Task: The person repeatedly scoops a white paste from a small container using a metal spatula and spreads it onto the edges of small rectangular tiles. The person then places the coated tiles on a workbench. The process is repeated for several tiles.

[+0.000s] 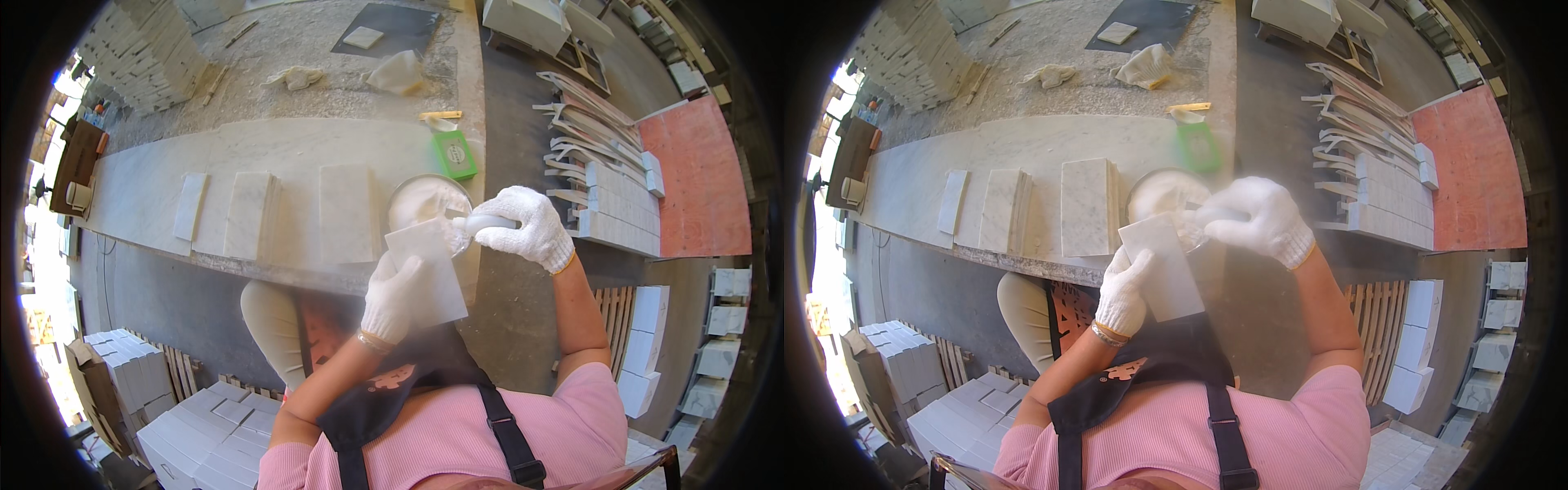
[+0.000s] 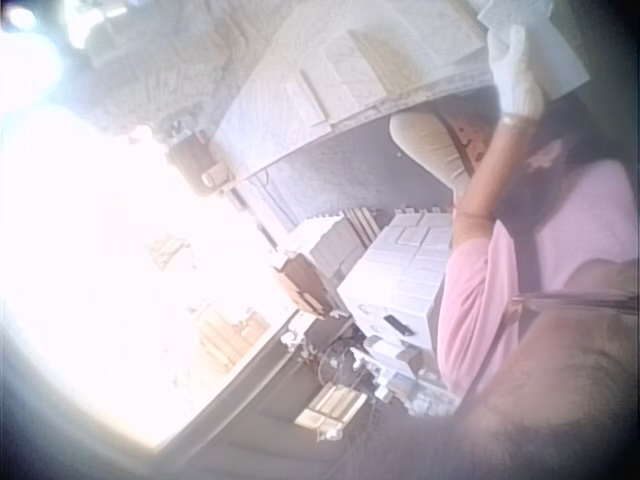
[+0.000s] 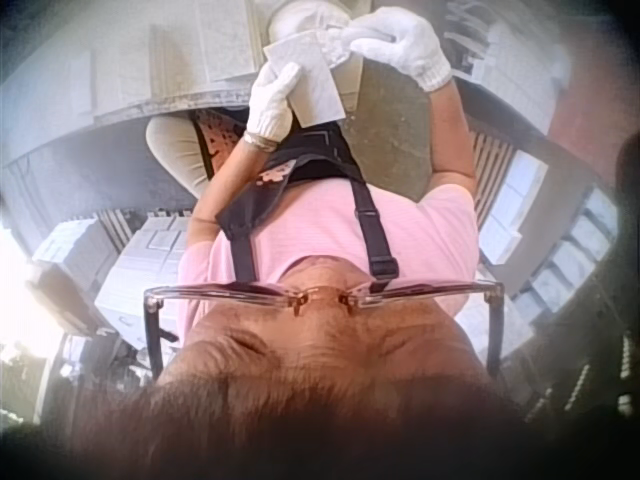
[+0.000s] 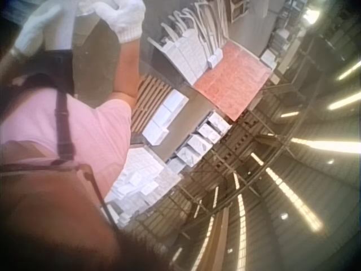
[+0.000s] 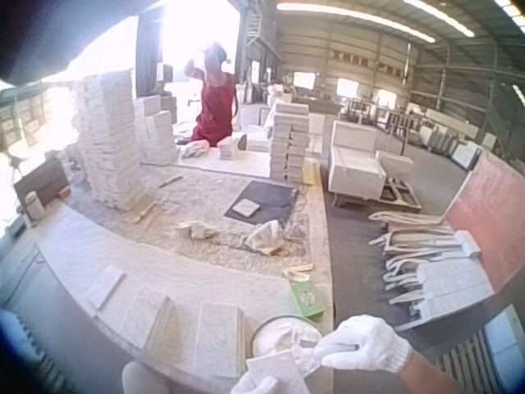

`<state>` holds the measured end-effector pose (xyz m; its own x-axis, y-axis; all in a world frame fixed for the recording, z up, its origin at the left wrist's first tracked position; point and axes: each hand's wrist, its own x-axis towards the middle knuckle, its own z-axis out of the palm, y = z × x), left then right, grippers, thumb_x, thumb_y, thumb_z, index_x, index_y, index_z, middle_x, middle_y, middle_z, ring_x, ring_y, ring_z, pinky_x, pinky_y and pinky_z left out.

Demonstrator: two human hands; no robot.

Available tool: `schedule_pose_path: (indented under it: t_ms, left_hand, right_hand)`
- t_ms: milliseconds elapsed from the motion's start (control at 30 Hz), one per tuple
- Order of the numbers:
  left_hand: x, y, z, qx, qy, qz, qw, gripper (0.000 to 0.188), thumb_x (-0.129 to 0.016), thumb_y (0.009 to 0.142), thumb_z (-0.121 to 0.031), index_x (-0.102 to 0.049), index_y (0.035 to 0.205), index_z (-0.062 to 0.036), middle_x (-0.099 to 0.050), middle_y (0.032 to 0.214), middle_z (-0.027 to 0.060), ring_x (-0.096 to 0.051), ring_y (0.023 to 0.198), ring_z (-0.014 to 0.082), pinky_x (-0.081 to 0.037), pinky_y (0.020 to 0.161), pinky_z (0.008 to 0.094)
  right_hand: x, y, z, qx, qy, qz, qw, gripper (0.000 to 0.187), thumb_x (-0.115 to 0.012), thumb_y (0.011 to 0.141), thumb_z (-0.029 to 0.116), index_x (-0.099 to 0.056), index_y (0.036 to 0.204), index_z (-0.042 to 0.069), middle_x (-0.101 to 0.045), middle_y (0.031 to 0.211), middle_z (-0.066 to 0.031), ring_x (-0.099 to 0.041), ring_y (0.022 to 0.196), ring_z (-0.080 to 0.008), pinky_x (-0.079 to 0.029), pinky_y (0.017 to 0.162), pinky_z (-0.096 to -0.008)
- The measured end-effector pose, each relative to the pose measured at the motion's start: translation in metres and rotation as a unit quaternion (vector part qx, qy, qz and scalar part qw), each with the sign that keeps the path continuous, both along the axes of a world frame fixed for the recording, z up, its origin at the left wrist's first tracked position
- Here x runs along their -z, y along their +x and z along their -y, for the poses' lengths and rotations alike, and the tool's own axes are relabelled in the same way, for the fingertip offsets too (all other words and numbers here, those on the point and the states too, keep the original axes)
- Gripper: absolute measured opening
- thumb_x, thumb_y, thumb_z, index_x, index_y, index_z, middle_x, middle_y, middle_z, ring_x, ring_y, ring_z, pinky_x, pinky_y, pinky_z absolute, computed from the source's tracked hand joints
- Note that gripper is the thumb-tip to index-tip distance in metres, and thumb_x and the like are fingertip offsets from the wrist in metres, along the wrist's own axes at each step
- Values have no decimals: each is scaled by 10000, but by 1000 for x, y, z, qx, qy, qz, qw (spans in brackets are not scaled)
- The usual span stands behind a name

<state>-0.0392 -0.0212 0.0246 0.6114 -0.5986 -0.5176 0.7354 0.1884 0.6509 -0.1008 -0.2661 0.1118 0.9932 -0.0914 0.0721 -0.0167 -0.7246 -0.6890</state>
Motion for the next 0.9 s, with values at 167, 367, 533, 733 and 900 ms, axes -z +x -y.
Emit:
schedule_pose_path:
  t_ms: [167,367,533,733,900]
  left_hand:
    - [1,-1,0,3,6,10,1000,426,-639,998,-203,-553,1359,7,-666,1138,62,-638,940,127,-546,799,300]
    - [2,-1,0,7,10,14,1000,429,-641,999,-204,-552,1360,9,-667,1145,65,-638,950,128,-545,809,301]
    - [1,-1,0,1,0,1,1000,429,-641,998,-196,-550,1361,15,-667,1153,69,-639,969,133,-544,825,302]
    - [2,0,0,14,9,14,1000,443,-649,994,-206,-549,1364,16,-668,1160,70,-639,967,130,-544,825,301]
    - [3,-1,0,17,19,14,1000,454,-650,995,-213,-546,1375,13,-667,1161,68,-636,959,127,-545,817,298]
  right_hand:
    - [4,0,0,1,-6,15,1000,250,-808,757,210,-818,983,103,-747,901,-114,-681,818,-282,-529,752,-379]
    - [4,-1,1,-4,-11,26,1000,274,-808,748,220,-827,1006,129,-744,882,-99,-656,796,-272,-515,737,-380]
    - [2,-2,2,-4,-12,11,1000,234,-810,765,198,-812,973,89,-748,921,-131,-697,837,-296,-539,763,-382]
    - [3,-2,2,2,-8,6,1000,238,-806,763,197,-812,973,86,-749,922,-129,-699,844,-295,-541,772,-383]
    - [1,-1,1,7,-7,-4,1000,238,-800,762,197,-812,973,87,-748,922,-135,-698,846,-300,-541,776,-387]
